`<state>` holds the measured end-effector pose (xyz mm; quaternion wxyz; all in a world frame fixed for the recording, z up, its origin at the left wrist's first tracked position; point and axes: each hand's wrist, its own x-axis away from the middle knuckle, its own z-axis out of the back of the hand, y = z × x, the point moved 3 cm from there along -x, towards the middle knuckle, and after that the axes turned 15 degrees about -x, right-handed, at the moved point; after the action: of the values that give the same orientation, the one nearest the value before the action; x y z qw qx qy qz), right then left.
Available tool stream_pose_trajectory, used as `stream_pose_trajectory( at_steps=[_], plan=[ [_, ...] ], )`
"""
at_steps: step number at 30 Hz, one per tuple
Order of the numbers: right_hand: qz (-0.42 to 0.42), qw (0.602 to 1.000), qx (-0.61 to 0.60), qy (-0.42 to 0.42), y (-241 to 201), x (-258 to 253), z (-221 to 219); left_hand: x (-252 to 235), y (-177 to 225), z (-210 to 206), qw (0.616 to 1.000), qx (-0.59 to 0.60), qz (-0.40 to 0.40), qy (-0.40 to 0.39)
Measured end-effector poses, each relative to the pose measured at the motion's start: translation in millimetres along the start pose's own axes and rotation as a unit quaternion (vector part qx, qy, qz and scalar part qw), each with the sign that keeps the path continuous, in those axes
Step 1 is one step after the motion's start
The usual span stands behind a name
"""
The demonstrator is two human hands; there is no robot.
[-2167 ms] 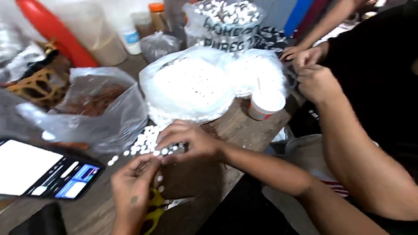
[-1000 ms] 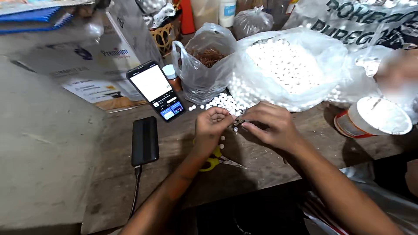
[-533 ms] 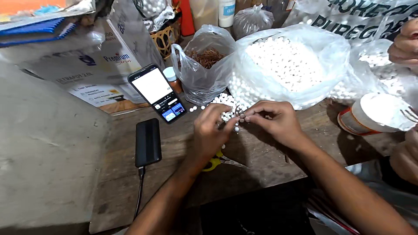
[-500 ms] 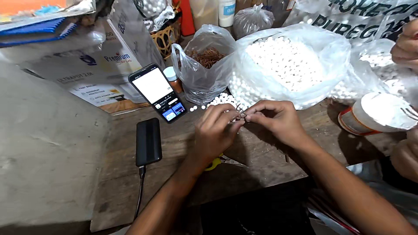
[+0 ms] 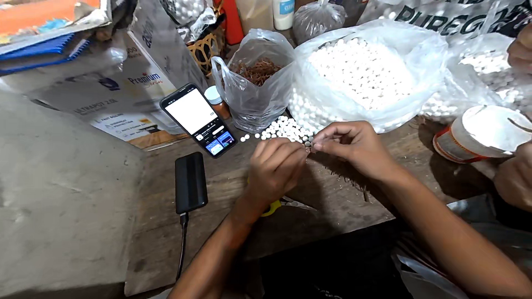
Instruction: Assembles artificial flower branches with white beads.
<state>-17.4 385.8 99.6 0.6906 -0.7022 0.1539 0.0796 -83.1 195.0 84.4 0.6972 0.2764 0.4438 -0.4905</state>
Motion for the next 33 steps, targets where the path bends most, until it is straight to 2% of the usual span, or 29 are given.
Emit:
stream_pose_trajectory(
  at_steps=[3,5,8,10,12,16,20,24,30,33],
  plan=[
    [0.112,0.989,0.078,0.063,-15.8,21.1,11.3,-4.7,-17.7,7.9,0.991,0.063,0.119,-0.008],
    [0.161,0.977,0.092,0.103,-20.4,39.1,19.3,-3.8,-27.2,10.4,0.968,0.139,0.211,0.012],
    [0.178,0.970,0.105,0.131,-16.7,52.5,16.2,0.0,-21.1,3.6,0.883,0.289,0.368,-0.032],
    [0.172,0.972,0.104,0.119,-13.2,51.1,6.8,4.8,-9.8,-7.1,0.815,0.386,0.424,-0.080],
    [0.174,0.973,0.108,0.105,-12.3,44.5,-2.1,6.8,2.6,-13.3,0.774,0.423,0.459,-0.105],
    [0.153,0.977,0.130,0.074,-15.6,28.4,-9.5,4.5,12.1,-15.7,0.743,0.449,0.482,-0.117],
    [0.105,0.984,0.137,0.033,-11.5,20.5,-12.1,0.9,14.2,-15.9,0.729,0.450,0.502,-0.117],
    [0.107,0.985,0.128,0.037,-5.9,19.7,-12.6,3.5,16.7,-15.3,0.721,0.464,0.497,-0.132],
    [0.107,0.983,0.138,0.050,-4.7,20.7,-13.4,1.0,19.3,-14.7,0.660,0.538,0.502,-0.152],
    [0.130,0.981,0.140,0.045,-7.3,20.0,-14.0,-0.4,19.2,-14.6,0.647,0.557,0.499,-0.152]
  ],
)
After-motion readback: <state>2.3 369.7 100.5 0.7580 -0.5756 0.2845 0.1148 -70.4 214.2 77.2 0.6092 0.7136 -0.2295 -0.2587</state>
